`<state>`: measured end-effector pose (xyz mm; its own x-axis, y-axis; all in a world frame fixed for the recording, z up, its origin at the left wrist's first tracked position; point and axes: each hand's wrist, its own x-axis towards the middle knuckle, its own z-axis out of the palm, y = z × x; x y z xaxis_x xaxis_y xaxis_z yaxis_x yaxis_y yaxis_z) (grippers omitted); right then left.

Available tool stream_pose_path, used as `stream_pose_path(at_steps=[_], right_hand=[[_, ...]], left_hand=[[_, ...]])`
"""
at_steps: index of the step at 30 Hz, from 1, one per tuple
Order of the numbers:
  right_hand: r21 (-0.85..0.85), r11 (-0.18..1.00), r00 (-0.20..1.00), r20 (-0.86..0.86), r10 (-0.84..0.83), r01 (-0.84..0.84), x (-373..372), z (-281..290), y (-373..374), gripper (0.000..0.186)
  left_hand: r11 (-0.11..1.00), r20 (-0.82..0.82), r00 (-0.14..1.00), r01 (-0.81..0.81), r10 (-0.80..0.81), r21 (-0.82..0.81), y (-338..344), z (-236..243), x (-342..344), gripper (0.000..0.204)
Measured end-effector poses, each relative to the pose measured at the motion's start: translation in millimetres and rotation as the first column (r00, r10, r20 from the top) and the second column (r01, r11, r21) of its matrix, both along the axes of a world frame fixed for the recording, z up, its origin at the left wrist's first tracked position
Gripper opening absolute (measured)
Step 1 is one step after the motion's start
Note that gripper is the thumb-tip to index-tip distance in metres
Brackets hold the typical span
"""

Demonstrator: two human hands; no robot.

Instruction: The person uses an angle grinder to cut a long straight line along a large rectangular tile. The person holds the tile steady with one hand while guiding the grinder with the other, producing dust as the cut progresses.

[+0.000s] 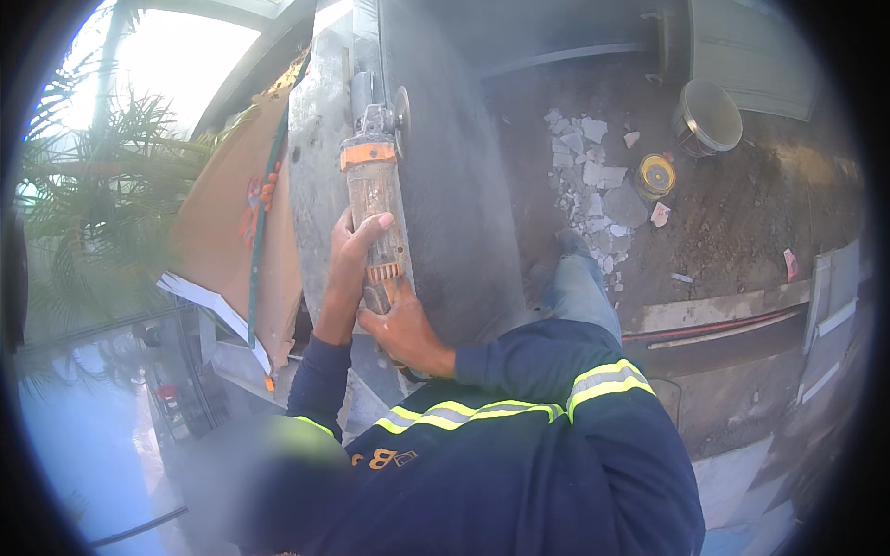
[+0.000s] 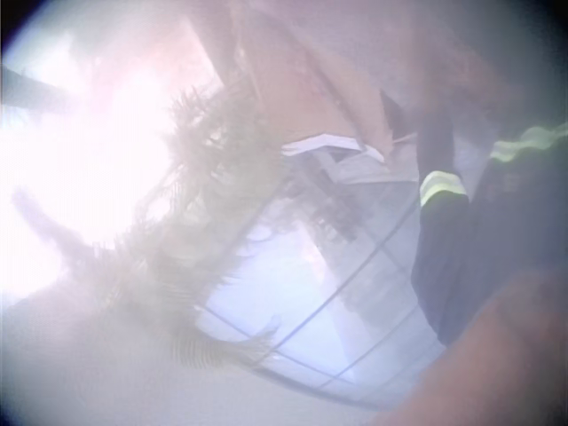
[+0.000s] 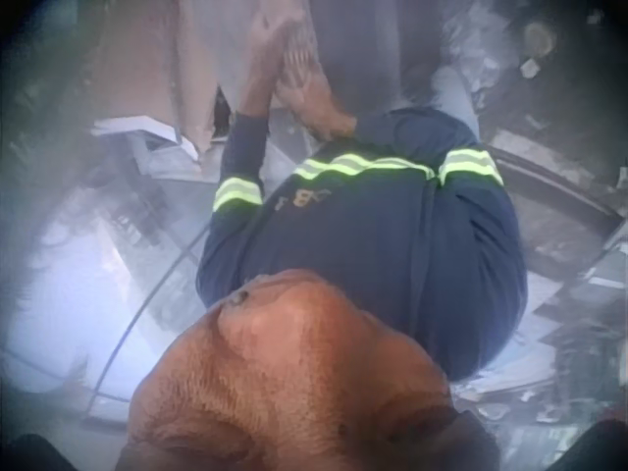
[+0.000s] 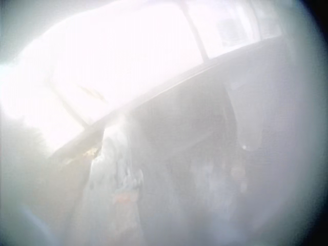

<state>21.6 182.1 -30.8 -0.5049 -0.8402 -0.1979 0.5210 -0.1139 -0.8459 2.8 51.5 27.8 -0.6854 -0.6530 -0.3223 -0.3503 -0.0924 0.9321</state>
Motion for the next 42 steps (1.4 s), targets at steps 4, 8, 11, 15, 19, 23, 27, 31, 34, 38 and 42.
stream_pose_path(at_steps=[4,8,11,15,19,23,27,31,34,38,42], right_hand=[[-0.022,0.997,0.996,-0.038,0.076,-0.077,-23,9,-4,0.076],[0.066,0.945,0.947,-0.008,0.322,-0.321,-56,48,-2,0.069],[-0.150,0.939,0.943,-0.172,0.284,-0.311,-49,32,-20,0.064],[-0.100,0.835,0.827,-0.248,0.505,-0.541,-63,49,-12,0.062],[0.039,0.578,0.561,-0.193,0.805,-0.815,-97,73,-3,0.059],[-0.057,0.679,0.665,-0.278,0.693,-0.732,-150,-9,-35,0.064],[0.156,0.776,0.450,-0.738,0.503,-0.611,-181,1,-64,0.072],[0.297,0.788,0.222,-0.852,0.473,-0.540,-192,-13,-103,0.068],[0.189,0.808,0.223,-0.904,0.365,-0.558,-170,-7,-89,0.070],[0.063,0.761,0.132,-0.972,0.192,-0.646,-178,-39,-106,0.070],[0.175,0.775,0.141,-0.936,0.322,-0.608,-173,-36,-102,0.058]], left_hand=[[0.998,-0.108,0.993,-0.052,0.054,0.018,-5,14,-10,0.051],[0.983,-0.230,0.956,-0.183,0.184,0.023,-13,32,1,0.051],[0.945,-0.315,0.891,-0.316,0.328,0.088,-14,50,20,0.047],[0.850,-0.411,0.746,-0.484,0.525,0.207,-3,53,48,0.044],[0.753,-0.567,0.574,-0.646,0.590,0.129,13,49,53,0.045],[0.615,-0.642,0.382,-0.767,0.664,0.180,36,15,37,0.050],[0.550,-0.662,0.274,-0.797,0.697,0.249,56,-5,27,0.067],[0.457,-0.659,0.186,-0.849,0.729,0.265,74,-1,33,0.075],[0.401,-0.652,0.151,-0.881,0.743,0.253,84,2,35,0.078],[0.366,-0.646,0.114,-0.890,0.755,0.270,103,12,46,0.080],[0.320,-0.634,0.071,-0.902,0.770,0.288,113,19,53,0.080]])
